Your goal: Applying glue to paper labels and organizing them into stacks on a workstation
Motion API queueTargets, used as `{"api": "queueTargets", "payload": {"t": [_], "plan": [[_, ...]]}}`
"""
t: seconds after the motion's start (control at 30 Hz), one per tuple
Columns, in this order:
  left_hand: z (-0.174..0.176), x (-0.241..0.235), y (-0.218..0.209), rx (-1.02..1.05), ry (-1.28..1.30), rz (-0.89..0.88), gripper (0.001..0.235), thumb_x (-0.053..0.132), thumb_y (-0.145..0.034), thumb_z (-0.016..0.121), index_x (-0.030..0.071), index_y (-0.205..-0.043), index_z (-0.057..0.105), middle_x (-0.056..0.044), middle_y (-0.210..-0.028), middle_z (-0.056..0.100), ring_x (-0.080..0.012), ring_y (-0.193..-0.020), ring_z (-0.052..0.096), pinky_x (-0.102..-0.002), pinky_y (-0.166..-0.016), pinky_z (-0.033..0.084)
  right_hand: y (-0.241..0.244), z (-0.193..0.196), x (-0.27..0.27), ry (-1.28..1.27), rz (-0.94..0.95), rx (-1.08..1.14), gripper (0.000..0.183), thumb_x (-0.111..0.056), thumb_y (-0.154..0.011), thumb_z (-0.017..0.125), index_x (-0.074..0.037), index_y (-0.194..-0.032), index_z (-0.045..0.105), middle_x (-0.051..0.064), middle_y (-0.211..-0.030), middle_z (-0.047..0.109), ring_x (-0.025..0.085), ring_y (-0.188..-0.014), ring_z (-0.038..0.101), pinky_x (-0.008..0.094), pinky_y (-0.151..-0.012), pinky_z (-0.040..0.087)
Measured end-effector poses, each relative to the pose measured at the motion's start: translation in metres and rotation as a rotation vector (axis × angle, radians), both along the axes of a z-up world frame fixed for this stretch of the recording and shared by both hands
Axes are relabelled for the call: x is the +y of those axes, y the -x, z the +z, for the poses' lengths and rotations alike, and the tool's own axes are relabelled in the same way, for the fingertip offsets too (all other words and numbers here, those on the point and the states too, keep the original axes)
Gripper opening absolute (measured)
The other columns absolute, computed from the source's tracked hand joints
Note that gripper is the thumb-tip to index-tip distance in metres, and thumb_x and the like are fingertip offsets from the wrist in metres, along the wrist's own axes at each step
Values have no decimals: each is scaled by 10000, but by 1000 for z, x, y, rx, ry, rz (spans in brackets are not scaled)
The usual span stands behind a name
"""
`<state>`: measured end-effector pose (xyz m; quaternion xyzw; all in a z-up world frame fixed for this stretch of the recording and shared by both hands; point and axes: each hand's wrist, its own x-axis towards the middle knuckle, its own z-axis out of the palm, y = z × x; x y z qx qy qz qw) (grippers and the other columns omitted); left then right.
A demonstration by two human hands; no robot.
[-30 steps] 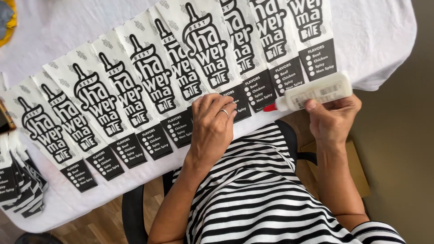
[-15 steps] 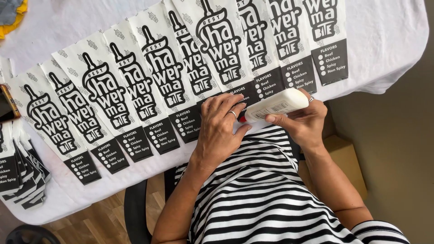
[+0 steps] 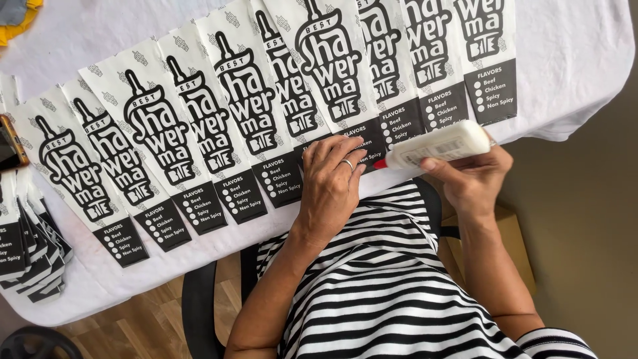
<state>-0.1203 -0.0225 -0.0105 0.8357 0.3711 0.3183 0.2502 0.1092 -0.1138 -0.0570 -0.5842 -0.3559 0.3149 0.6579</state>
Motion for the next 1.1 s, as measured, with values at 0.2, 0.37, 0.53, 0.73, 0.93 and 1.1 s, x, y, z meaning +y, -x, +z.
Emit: {"api": "queueTargets", "payload": {"t": [0.2, 0.37, 0.53, 0.73, 0.93, 1.1], "plan": [[4, 0, 0, -9, 2, 2, 166, -93, -876, 673, -13, -1010, 731, -87, -1166, 689, -269, -1152, 600, -443, -1022, 383, 13, -4, 4, 28, 115, 52, 446, 171, -665, 868, 142, -1048, 642, 282, -941, 711, 332, -992, 725, 429, -820, 609], [19, 4, -2, 13, -113, -2, 76, -68, -938, 709, -39, -869, 721, -116, -1127, 715, -281, -1078, 632, -409, -944, 441, -4, 19, -2, 100, -14, 10, 252, 0, -754, 881, 11, -882, 665, 86, -853, 689, 155, -740, 647, 289, -643, 562], [28, 9, 27, 65, -127, -38, 129, -102, -901, 725, -87, -1026, 752, -171, -1152, 734, -309, -1101, 576, -410, -929, 481, -7, 24, 0, 6, -63, 244, 285, -18, -760, 887, 23, -936, 666, 47, -879, 694, 138, -835, 671, 290, -788, 615], [27, 5, 60, 110, -47, -59, 152, -28, -837, 787, -57, -980, 744, -135, -1102, 711, -303, -1076, 591, -427, -926, 452, 24, 3, 8, -21, 56, 154, 362, 59, -717, 873, 89, -1012, 666, 183, -924, 711, 268, -894, 739, 388, -788, 657], [16, -1, 67, 80, 52, -74, 406, 64, -713, 875, -55, -1069, 719, -128, -1207, 685, -317, -1171, 579, -465, -1043, 407, 35, -3, 12, 1, 191, 55, 438, 177, -686, 859, 135, -1063, 641, 247, -937, 702, 312, -1018, 705, 450, -861, 601], [17, -1, 68, 72, 75, -70, 485, 87, -666, 914, -44, -1087, 714, -121, -1226, 678, -314, -1196, 573, -473, -1066, 392, 53, 3, 19, 18, 278, 29, 428, 161, -679, 874, 103, -1053, 673, 210, -944, 705, 301, -1043, 719, 422, -856, 592]]}}
